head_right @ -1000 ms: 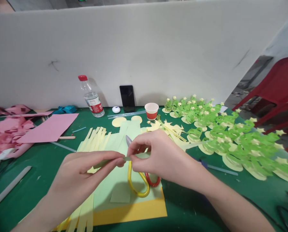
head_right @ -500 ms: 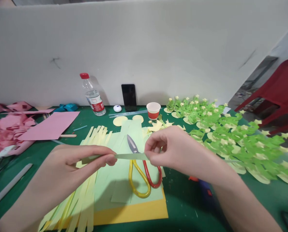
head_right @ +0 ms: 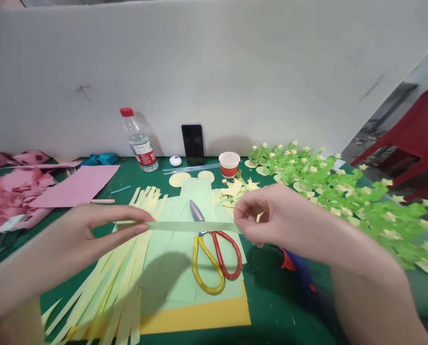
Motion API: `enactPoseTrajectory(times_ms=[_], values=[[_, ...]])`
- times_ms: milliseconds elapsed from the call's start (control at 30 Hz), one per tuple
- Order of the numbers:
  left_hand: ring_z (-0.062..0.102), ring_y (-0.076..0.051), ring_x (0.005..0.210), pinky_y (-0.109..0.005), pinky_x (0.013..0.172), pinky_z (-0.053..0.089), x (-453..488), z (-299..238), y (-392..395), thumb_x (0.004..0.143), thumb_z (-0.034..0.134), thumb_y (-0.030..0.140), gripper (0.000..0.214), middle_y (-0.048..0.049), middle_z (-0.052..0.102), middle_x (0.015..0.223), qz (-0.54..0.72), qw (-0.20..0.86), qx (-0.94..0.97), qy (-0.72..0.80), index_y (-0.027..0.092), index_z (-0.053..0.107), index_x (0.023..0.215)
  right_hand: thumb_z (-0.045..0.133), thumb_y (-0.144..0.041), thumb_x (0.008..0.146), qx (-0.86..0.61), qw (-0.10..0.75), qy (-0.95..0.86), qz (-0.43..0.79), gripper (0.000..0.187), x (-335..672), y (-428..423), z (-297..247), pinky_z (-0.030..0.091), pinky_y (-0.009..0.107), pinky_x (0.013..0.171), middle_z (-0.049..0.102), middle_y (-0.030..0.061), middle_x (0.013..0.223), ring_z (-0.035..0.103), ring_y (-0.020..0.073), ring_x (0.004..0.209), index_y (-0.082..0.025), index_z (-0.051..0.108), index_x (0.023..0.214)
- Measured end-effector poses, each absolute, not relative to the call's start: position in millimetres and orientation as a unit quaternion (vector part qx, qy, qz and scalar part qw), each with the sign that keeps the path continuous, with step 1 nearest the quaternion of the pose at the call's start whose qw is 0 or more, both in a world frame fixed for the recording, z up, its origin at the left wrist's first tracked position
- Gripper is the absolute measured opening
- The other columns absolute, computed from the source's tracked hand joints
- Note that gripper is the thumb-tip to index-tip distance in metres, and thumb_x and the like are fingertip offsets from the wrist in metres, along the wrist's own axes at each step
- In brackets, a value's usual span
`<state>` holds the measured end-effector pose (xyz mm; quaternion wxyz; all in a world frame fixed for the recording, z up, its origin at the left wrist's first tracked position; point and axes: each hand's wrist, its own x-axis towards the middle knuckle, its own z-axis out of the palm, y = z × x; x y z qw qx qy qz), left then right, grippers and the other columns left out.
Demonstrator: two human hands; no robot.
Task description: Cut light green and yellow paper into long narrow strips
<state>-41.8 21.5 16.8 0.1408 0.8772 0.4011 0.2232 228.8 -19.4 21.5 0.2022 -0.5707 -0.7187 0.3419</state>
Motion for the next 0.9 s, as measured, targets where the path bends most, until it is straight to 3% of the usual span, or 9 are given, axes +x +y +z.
enactPoseTrajectory(times_ms=[100, 167, 233, 300, 367, 633, 800, 900], values=[[0.056, -0.026, 0.108, -0.043, 0.093, 0.044, -30.7, 3.8, 18.0, 0.079, 0.054, 0.048, 0.045, -0.0054, 0.063, 0.115, 0.214, 0.090, 0.884, 0.405, 0.022, 0.056, 0.116, 0.049, -0.019, 0.069, -0.559, 0.174, -0.742, 0.326, 0.008, 219.9, -19.5, 16.4, 0.037, 0.018, 0.044, 0.051, -0.0029, 0.056, 0.047, 0.0088, 0.050, -0.019, 0.051, 0.061], [0.054, -0.025, 0.111, -0.047, 0.101, 0.034, -14.6, -4.0, 11.1, 0.077, 0.054, 0.052, 0.051, -0.0075, 0.062, 0.116, 0.212, 0.112, 0.902, 0.358, 0.017, 0.056, 0.115, 0.048, -0.017, 0.070, -0.545, 0.151, -0.757, 0.328, 0.009, 210.8, -21.0, 11.4, 0.037, 0.018, 0.047, 0.052, -0.0029, 0.058, 0.047, 0.0089, 0.052, -0.019, 0.052, 0.062], [0.061, -0.018, 0.097, -0.043, 0.104, 0.031, 2.1, -9.6, 3.3, 0.083, 0.052, 0.039, 0.031, -0.0039, 0.068, 0.102, 0.212, 0.148, 0.917, 0.305, 0.017, 0.060, 0.104, 0.046, -0.015, 0.070, -0.532, 0.136, -0.766, 0.334, 0.010, 201.7, -23.2, 6.8, 0.037, 0.018, 0.048, 0.052, -0.0028, 0.059, 0.047, 0.0091, 0.054, -0.019, 0.051, 0.063], [0.063, -0.012, 0.078, -0.038, 0.104, 0.032, 13.6, -12.5, -2.3, 0.088, 0.047, 0.025, 0.019, 0.0011, 0.070, 0.083, 0.219, 0.176, 0.918, 0.280, 0.017, 0.063, 0.084, 0.046, -0.013, 0.070, -0.525, 0.133, -0.768, 0.342, 0.010, 195.2, -25.0, 4.3, 0.036, 0.018, 0.048, 0.053, -0.0024, 0.059, 0.047, 0.0094, 0.055, -0.019, 0.051, 0.063], [0.060, -0.009, 0.066, -0.034, 0.100, 0.036, 17.2, -12.0, -3.9, 0.088, 0.046, 0.019, 0.023, 0.0038, 0.068, 0.070, 0.226, 0.200, 0.913, 0.273, 0.017, 0.062, 0.071, 0.045, -0.013, 0.070, -0.521, 0.135, -0.761, 0.363, 0.010, 193.5, -25.4, 4.8, 0.036, 0.018, 0.047, 0.054, -0.0023, 0.060, 0.048, 0.0091, 0.054, -0.018, 0.051, 0.063], [0.061, -0.013, 0.070, -0.025, 0.073, 0.048, -12.0, 10.1, 15.8, 0.082, 0.055, 0.021, 0.020, 0.0026, 0.067, 0.071, 0.232, 0.287, 0.864, 0.342, 0.020, 0.065, 0.064, 0.048, -0.019, 0.074, -0.540, 0.158, -0.730, 0.389, 0.012, 220.2, -19.5, 20.9, 0.038, 0.018, 0.045, 0.052, -0.0030, 0.056, 0.049, 0.0089, 0.050, -0.018, 0.049, 0.061], [0.061, -0.013, 0.067, -0.025, 0.070, 0.048, -11.1, 9.3, 18.7, 0.082, 0.053, 0.026, 0.020, 0.0024, 0.069, 0.072, 0.215, 0.267, 0.869, 0.356, 0.021, 0.066, 0.068, 0.049, -0.032, 0.078, -0.554, 0.288, -0.745, 0.235, 0.015, 214.5, -23.5, 17.2, 0.049, 0.025, 0.062, 0.065, 0.0024, 0.080, 0.060, 0.0160, 0.073, -0.021, 0.060, 0.077], [0.060, -0.013, 0.066, -0.024, 0.064, 0.047, -2.9, 3.0, 13.5, 0.083, 0.053, 0.026, 0.021, 0.0019, 0.068, 0.070, 0.209, 0.233, 0.887, 0.340, 0.020, 0.066, 0.068, 0.053, -0.031, 0.079, -0.546, 0.284, -0.777, 0.135, 0.015, 206.7, -27.9, 11.7, 0.050, 0.028, 0.068, 0.067, 0.0013, 0.095, 0.062, 0.0191, 0.087, -0.024, 0.063, 0.088]])
